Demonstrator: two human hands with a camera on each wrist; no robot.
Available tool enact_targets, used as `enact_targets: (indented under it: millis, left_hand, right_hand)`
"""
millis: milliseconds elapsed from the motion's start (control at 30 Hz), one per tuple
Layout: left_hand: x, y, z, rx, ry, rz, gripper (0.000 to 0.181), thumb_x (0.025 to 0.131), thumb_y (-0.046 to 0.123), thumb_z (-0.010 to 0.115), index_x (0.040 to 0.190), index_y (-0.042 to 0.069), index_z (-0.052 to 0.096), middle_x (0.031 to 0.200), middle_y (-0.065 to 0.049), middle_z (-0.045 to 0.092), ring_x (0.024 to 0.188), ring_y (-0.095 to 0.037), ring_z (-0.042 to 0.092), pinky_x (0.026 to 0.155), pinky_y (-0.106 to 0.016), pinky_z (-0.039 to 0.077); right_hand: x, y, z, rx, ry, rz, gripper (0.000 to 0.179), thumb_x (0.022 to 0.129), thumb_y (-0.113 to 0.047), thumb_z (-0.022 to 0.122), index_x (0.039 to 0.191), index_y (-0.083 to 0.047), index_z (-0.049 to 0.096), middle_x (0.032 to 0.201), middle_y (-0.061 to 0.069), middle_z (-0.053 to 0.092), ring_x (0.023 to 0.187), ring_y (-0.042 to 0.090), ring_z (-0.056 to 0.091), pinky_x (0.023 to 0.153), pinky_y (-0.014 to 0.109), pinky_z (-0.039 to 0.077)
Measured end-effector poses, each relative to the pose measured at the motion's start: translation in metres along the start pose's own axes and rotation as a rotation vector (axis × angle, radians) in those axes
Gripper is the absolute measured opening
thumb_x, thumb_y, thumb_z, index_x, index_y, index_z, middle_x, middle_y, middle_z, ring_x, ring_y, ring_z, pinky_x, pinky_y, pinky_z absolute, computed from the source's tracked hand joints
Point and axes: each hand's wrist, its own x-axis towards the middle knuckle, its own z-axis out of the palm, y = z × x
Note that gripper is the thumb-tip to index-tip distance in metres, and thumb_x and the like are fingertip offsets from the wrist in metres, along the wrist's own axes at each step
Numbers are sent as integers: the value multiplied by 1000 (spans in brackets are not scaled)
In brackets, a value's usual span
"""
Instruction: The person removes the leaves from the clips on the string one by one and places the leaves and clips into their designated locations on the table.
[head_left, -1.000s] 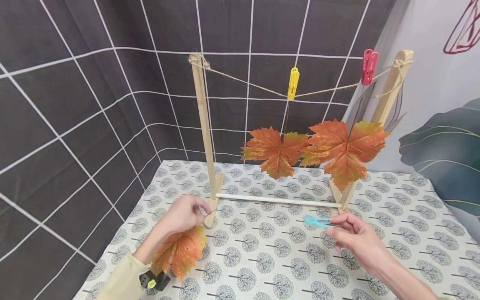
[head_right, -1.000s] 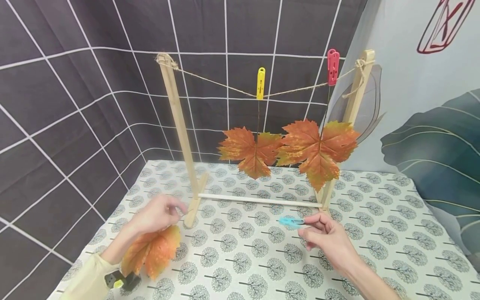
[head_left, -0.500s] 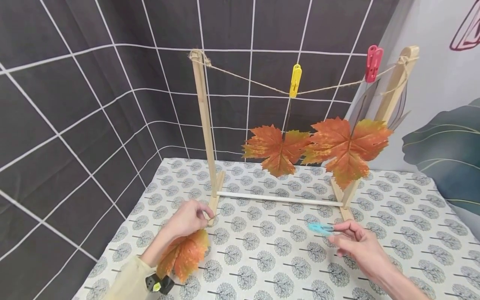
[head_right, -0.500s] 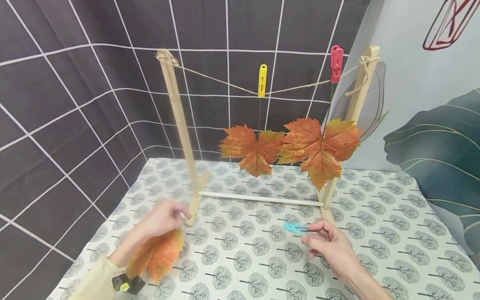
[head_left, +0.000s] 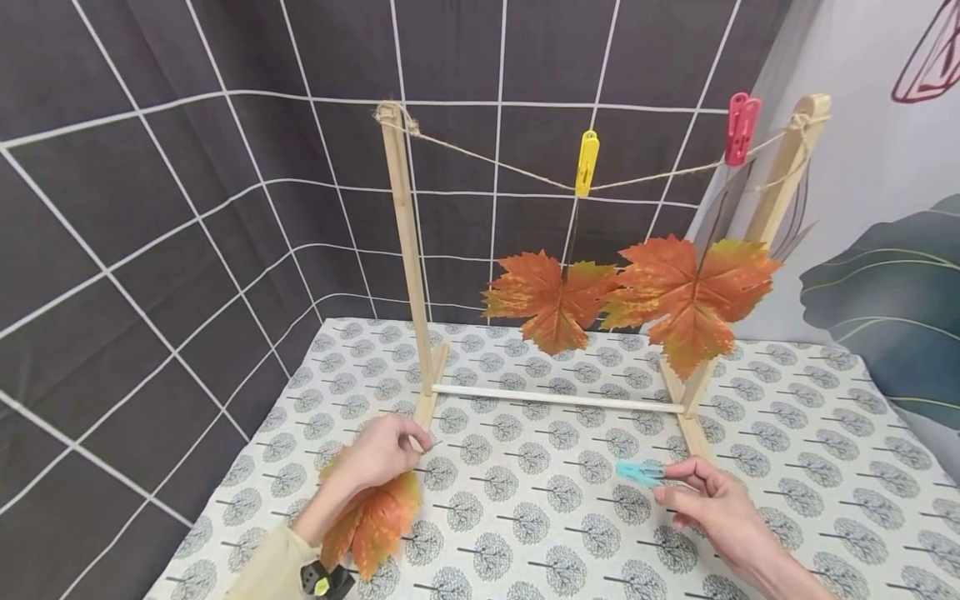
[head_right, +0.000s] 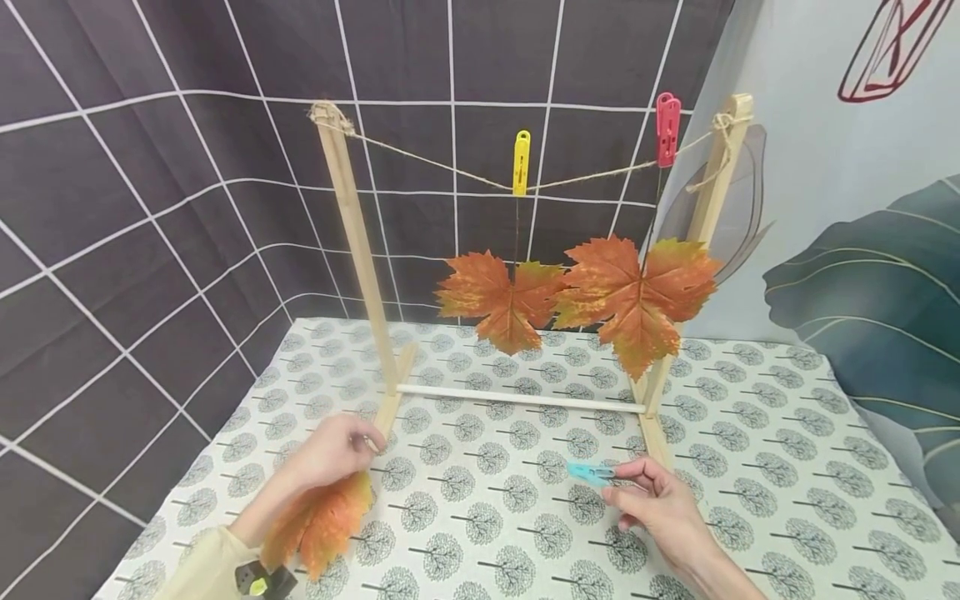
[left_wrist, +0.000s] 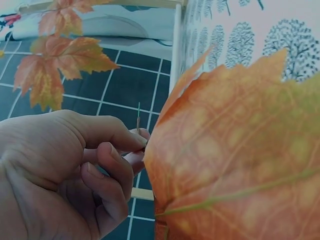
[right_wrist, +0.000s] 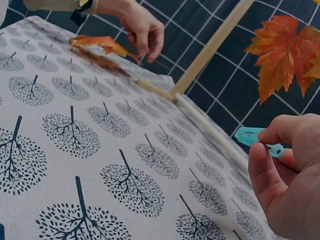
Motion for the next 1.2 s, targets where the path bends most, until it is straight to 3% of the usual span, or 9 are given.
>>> enact_targets:
  millis: [300, 800, 1033, 1200]
  left_hand:
    - [-1, -9, 14, -1, -23, 11, 27, 74, -12, 64, 93, 4, 74, 64, 1, 57, 51, -10, 48, 43, -19, 39]
    - [2, -19, 28, 8, -6, 41, 27, 72, -10, 63, 90, 6, 75, 61, 3, 55, 47, -7, 43, 40, -18, 34]
    - [3, -24, 33, 42, 5, 93, 28, 70, -10, 62, 89, 5, 77, 62, 6, 56, 48, -5, 43, 41, -19, 33]
    - [2, -25, 35, 7, -3, 65, 28, 70, -11, 63, 89, 4, 77, 64, 3, 56, 49, -6, 44, 41, -20, 35]
  right_hand:
    - [-1, 15, -4, 44, -93, -16, 20, 88, 4, 68, 103, -8, 64, 95, 11, 69, 65, 16, 62, 63, 24, 55]
    - [2, 24, -6, 23, -9, -39, 22, 85, 7, 69, 106, 0, 62, 95, 10, 69, 67, 19, 64, 57, 27, 55]
    - [1, 23, -5, -27, 65, 43, 26, 85, 4, 73, 108, -1, 61, 94, 5, 68, 63, 17, 61, 56, 28, 54]
    - [-1, 23, -6, -62, 81, 59, 29, 85, 3, 74, 109, 0, 59, 96, 5, 68, 59, 18, 60, 56, 27, 53]
